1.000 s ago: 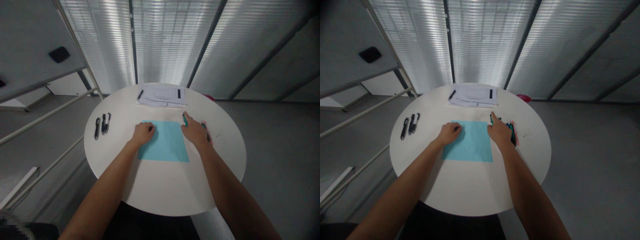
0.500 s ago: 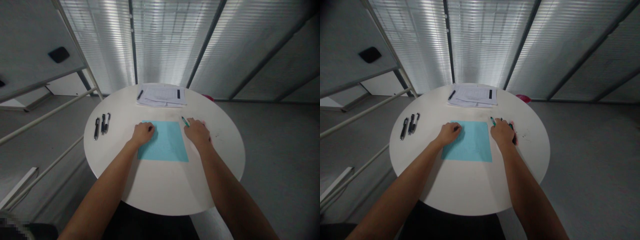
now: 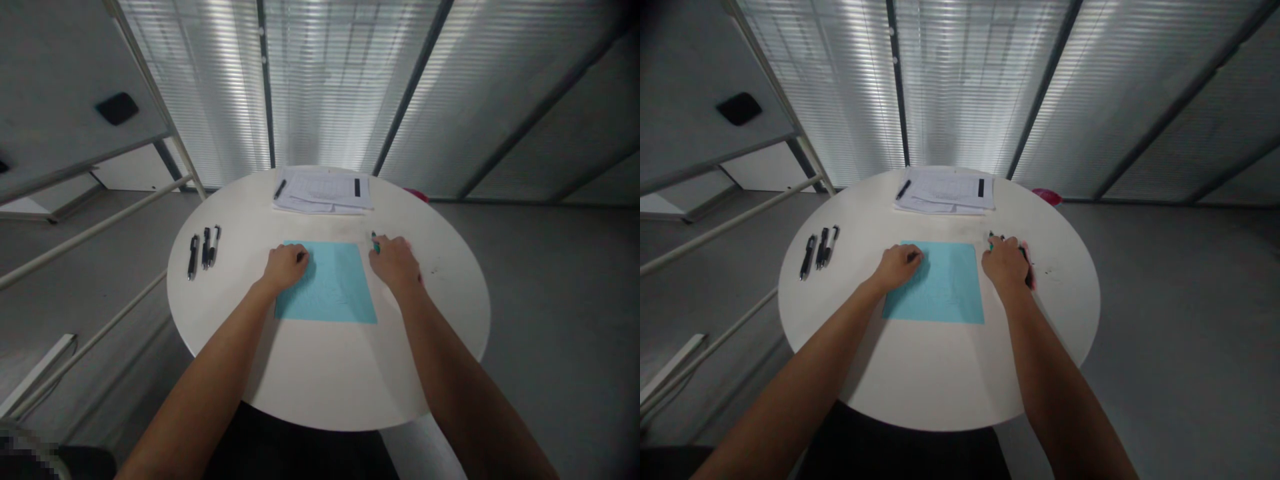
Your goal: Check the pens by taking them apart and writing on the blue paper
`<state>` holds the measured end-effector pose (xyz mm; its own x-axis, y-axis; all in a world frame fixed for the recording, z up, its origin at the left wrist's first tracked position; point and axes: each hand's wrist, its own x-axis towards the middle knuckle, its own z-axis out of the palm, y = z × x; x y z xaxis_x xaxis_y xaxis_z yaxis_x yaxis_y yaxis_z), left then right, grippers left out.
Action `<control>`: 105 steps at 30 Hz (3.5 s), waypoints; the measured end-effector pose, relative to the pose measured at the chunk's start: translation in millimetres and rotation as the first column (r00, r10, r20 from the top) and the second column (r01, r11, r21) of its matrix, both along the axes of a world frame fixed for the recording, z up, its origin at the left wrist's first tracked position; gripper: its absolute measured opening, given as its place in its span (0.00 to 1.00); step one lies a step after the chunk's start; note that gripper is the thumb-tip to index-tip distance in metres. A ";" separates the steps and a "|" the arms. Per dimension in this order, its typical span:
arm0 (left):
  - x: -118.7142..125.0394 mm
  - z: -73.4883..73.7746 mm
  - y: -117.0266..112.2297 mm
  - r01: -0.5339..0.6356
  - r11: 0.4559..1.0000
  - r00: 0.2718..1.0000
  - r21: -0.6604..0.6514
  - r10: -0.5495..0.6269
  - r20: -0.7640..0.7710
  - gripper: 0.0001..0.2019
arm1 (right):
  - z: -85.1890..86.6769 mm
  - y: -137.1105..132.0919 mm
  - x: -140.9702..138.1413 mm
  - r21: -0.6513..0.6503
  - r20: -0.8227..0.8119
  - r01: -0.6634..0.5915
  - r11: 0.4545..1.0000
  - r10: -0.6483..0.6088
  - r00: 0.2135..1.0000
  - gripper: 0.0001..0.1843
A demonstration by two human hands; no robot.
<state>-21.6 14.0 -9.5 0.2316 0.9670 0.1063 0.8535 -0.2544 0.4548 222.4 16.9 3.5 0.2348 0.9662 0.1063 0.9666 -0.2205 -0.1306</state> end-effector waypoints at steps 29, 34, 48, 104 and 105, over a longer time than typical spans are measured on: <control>-12.4 7.1 -3.6 -0.598 0.740 0.790 0.308 0.610 0.067 0.14 | -16.3 10.6 -8.2 0.286 -0.186 -0.255 0.924 0.315 0.931 0.14; -26.4 1.3 -0.5 -0.735 0.603 0.642 0.310 0.766 0.031 0.22 | -22.4 10.1 -10.4 0.304 -0.224 -0.335 0.892 0.408 0.885 0.13; -41.4 -1.1 6.9 -0.757 0.643 0.639 0.117 0.766 -0.069 0.23 | -21.4 8.8 -9.3 0.257 -0.238 -0.403 0.878 0.461 0.855 0.13; -39.7 -9.2 17.5 -0.344 0.929 0.877 0.135 0.266 0.400 0.14 | -14.2 2.7 -14.6 0.240 -0.322 -0.365 0.900 0.428 0.844 0.16; -32.8 -10.3 16.4 -0.247 0.958 0.881 0.146 0.159 0.446 0.13 | -14.2 2.3 -16.4 0.265 -0.366 -0.360 0.894 0.439 0.820 0.17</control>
